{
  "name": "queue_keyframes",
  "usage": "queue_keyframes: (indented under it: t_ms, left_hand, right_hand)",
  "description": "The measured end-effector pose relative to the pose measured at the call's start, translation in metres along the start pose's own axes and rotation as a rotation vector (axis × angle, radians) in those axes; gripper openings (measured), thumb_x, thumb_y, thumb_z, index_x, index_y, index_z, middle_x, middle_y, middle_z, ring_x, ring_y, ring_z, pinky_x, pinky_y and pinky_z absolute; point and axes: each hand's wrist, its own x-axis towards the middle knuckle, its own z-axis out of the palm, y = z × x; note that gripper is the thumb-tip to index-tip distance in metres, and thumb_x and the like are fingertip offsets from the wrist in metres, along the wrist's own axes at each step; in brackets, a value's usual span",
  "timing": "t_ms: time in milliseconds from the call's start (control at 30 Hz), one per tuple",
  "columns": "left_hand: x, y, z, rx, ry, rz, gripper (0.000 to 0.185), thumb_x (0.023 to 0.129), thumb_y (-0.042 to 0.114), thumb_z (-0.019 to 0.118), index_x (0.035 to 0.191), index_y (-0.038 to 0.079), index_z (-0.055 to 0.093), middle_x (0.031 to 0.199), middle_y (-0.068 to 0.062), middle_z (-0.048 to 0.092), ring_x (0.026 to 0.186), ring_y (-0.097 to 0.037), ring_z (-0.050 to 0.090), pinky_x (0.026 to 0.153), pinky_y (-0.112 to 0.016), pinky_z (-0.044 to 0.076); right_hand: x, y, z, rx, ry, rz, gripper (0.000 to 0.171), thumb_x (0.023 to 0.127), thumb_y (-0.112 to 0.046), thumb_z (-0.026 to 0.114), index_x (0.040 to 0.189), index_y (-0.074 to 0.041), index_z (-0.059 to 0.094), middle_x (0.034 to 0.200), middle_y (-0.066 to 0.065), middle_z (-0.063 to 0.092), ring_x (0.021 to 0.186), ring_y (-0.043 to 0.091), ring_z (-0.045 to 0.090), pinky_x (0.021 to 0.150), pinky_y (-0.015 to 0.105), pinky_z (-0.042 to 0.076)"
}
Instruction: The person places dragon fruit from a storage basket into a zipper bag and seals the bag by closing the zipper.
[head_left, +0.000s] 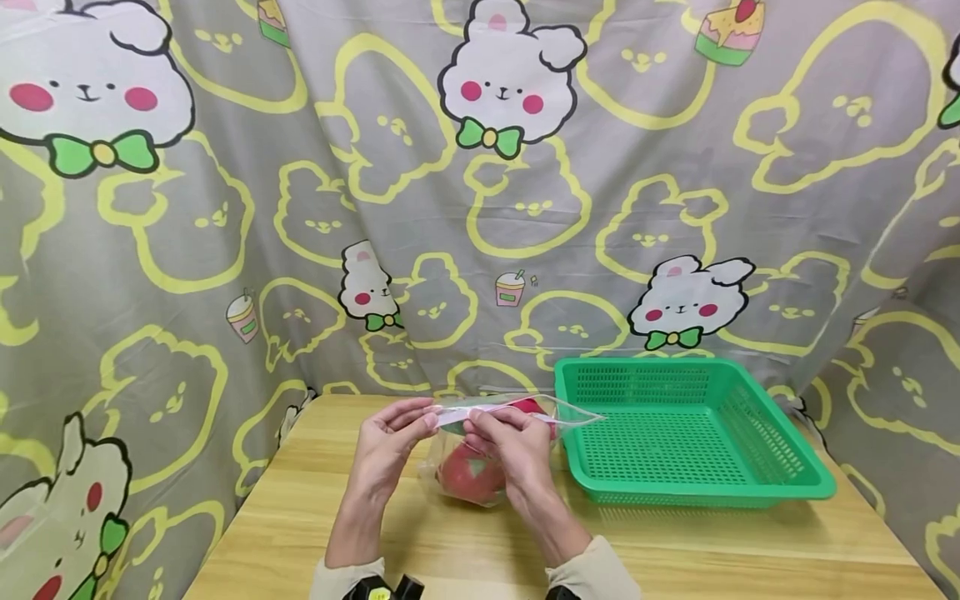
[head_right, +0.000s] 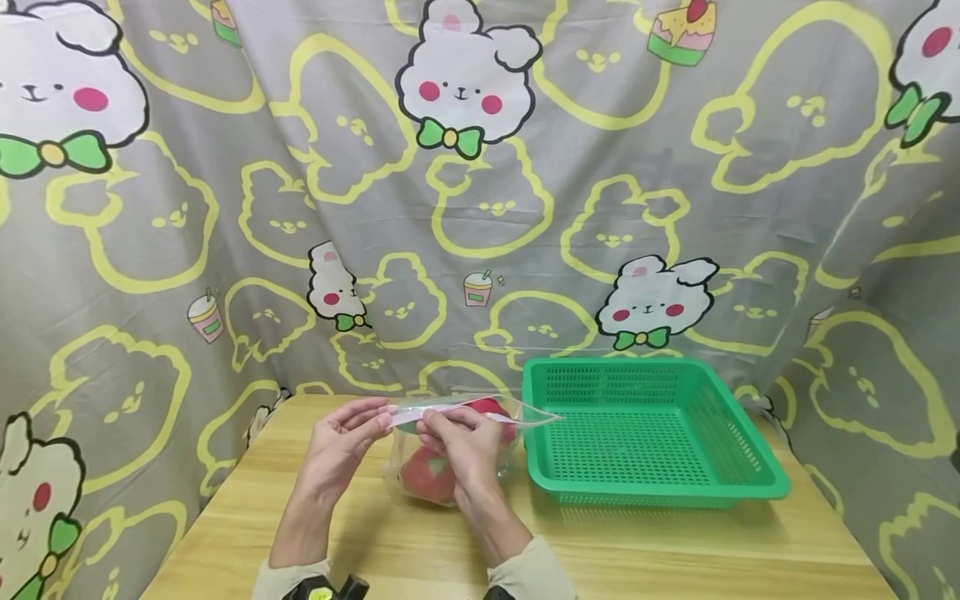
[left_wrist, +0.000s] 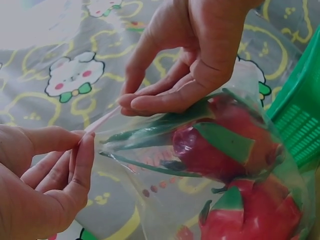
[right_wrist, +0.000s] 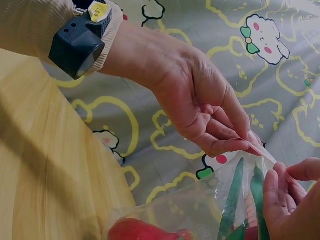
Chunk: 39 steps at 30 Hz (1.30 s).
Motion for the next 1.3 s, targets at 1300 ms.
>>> queue_keyframes:
  t_ms: [1300]
  left_hand:
    - [0.01,0.012,-0.005,-0.041,-0.095,-0.016,0.025,0.09,-0.016,0.067,0.104,0.002,0.077,0.093,-0.007,0.077,0.083,-0.014,0.073,0.076,-0.025,0.059]
  right_hand:
    - [0.009,-0.012,-0.021,0.13,-0.006,0.029,0.007,0.088,0.009,0.073,0.095,0.009,0.073,0.083,0.015,0.075,0.075,0.02,0.076,0.076,0.035,0.061]
